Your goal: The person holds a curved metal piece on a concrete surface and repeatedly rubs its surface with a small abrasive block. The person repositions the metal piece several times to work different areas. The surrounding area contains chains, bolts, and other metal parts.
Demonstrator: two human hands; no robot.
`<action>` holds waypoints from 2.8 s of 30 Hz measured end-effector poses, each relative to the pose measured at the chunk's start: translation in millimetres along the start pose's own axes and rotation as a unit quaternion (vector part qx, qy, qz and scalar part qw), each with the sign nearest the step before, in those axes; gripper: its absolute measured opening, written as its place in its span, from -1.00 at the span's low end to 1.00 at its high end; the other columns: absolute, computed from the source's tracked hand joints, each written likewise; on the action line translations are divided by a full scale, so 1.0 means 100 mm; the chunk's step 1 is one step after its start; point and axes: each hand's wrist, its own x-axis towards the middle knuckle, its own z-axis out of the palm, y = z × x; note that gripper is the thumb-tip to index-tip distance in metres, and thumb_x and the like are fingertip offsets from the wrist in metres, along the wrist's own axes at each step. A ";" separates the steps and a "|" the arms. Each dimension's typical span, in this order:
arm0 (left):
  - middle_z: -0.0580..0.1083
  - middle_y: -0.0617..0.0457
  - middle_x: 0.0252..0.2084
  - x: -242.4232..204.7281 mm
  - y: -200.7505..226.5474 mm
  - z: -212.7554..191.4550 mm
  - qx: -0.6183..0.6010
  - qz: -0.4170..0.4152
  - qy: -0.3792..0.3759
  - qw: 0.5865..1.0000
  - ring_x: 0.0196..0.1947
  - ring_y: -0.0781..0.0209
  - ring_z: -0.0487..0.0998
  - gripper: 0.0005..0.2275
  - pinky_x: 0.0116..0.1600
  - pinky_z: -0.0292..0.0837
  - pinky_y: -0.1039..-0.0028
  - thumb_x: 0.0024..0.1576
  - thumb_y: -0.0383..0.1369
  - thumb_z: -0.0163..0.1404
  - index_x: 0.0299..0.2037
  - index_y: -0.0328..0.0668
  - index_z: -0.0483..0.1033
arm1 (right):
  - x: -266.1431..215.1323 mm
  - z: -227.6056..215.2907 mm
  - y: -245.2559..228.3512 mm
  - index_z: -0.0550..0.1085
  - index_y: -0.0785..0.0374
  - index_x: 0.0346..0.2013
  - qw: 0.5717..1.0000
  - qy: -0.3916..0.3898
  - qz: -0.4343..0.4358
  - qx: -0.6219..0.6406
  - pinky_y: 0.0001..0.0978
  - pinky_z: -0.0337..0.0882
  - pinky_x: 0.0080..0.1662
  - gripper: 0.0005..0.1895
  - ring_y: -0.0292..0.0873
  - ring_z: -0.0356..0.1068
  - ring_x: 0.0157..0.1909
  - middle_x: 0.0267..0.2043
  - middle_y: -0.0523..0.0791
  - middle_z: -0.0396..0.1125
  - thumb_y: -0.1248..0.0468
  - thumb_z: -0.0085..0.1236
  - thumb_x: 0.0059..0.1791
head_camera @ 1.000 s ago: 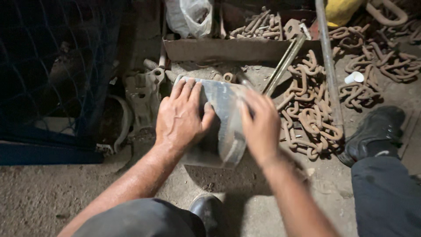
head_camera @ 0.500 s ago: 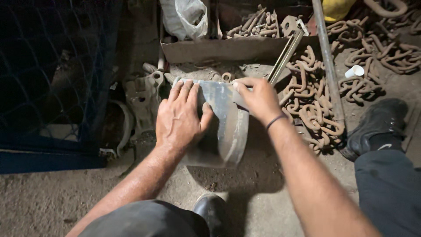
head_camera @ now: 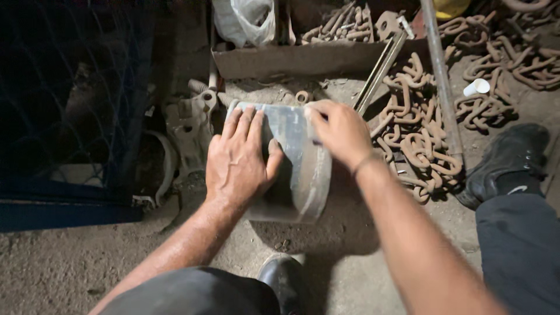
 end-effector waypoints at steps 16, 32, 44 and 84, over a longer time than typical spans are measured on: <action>0.42 -0.26 0.29 -0.03 -0.05 0.07 0.007 0.005 0.010 1.000 0.35 -0.14 0.35 -0.47 0.05 0.44 0.14 0.14 -0.15 -0.02 0.21 -0.44 0.45 | -0.56 0.12 -0.06 0.56 0.28 0.04 0.964 0.177 -0.193 -0.036 -0.05 0.32 0.28 -0.67 0.06 0.38 0.26 0.16 0.02 0.45 0.18 -0.08 0.15; 0.42 -0.27 0.28 -0.04 -0.06 0.08 0.001 -0.002 0.003 1.000 0.34 -0.15 0.35 -0.47 0.03 0.44 0.12 0.12 -0.15 -0.02 0.20 -0.45 0.45 | -1.15 0.51 -0.06 0.48 0.33 0.24 0.942 0.241 -0.208 -0.102 -0.07 0.15 0.47 -0.60 0.02 0.23 0.47 0.36 -0.01 0.34 0.22 -0.10 0.19; 0.41 -0.24 0.28 -0.01 -0.07 0.06 -0.007 -0.008 -0.005 1.000 0.35 -0.13 0.34 -0.46 0.02 0.44 0.14 0.13 -0.12 -0.02 0.20 -0.43 0.44 | -0.99 0.44 0.07 0.50 0.31 0.16 0.940 0.274 -0.201 0.022 -0.08 0.30 0.38 -0.68 0.07 0.34 0.35 0.27 0.07 0.38 0.24 -0.09 0.21; 0.44 -0.26 0.24 0.06 -0.10 0.11 -0.049 -0.015 0.002 0.999 0.32 -0.16 0.37 -0.50 0.08 0.44 0.09 0.12 -0.16 0.00 0.14 -0.44 0.48 | -1.33 0.54 0.12 0.56 0.27 0.06 0.924 0.285 -0.250 -0.057 -0.14 0.31 0.39 -0.73 0.05 0.33 0.34 0.23 0.03 0.40 0.32 0.19 0.06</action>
